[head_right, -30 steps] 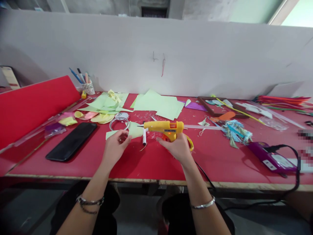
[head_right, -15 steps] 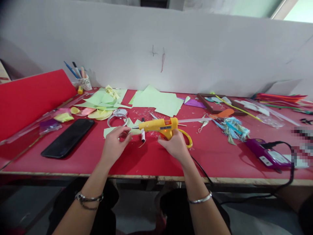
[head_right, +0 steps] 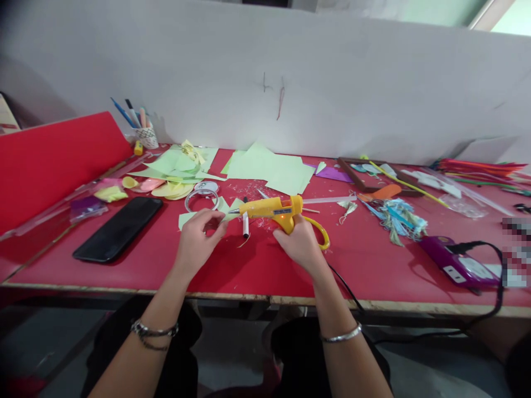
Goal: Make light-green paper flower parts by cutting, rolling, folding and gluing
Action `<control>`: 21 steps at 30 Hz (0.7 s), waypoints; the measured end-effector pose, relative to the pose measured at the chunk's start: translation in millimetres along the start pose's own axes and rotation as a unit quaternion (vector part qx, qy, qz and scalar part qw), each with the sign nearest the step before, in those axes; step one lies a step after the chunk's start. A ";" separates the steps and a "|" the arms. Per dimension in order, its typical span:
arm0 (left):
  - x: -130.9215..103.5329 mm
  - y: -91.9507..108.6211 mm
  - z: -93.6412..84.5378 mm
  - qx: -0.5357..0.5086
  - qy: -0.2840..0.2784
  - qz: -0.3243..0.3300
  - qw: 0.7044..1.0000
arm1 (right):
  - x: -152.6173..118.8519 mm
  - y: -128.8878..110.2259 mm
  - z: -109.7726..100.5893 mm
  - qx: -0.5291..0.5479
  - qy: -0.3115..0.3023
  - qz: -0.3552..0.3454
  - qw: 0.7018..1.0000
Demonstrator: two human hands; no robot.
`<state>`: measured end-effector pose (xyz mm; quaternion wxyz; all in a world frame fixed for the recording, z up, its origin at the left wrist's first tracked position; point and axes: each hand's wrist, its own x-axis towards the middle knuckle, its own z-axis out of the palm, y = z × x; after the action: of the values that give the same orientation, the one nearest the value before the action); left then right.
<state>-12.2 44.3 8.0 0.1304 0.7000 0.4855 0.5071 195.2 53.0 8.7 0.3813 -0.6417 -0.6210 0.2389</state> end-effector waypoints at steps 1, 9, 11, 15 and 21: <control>0.0 0.1 0.1 0.001 -0.001 0.000 1.000 | 0.1 0.1 0.0 0.001 -0.002 0.002 1.000; -0.5 0.7 -0.8 0.003 -0.001 -0.004 1.000 | 0.4 -1.6 -1.2 0.005 -0.011 0.020 1.000; -0.8 0.8 -1.2 0.004 0.000 -0.001 1.000 | -0.4 -2.6 -1.4 0.002 -0.008 0.024 1.000; -0.9 1.3 -1.5 0.007 0.002 0.001 1.000 | -2.4 -3.6 -1.0 0.018 0.011 0.014 1.000; -0.5 1.7 -1.1 0.007 0.005 0.001 1.000 | -0.5 -1.0 -1.1 0.036 0.007 0.032 0.999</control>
<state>-12.2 42.7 9.3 0.1229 0.6988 0.4888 0.5076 195.4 52.3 10.0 0.4008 -0.6485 -0.5888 0.2686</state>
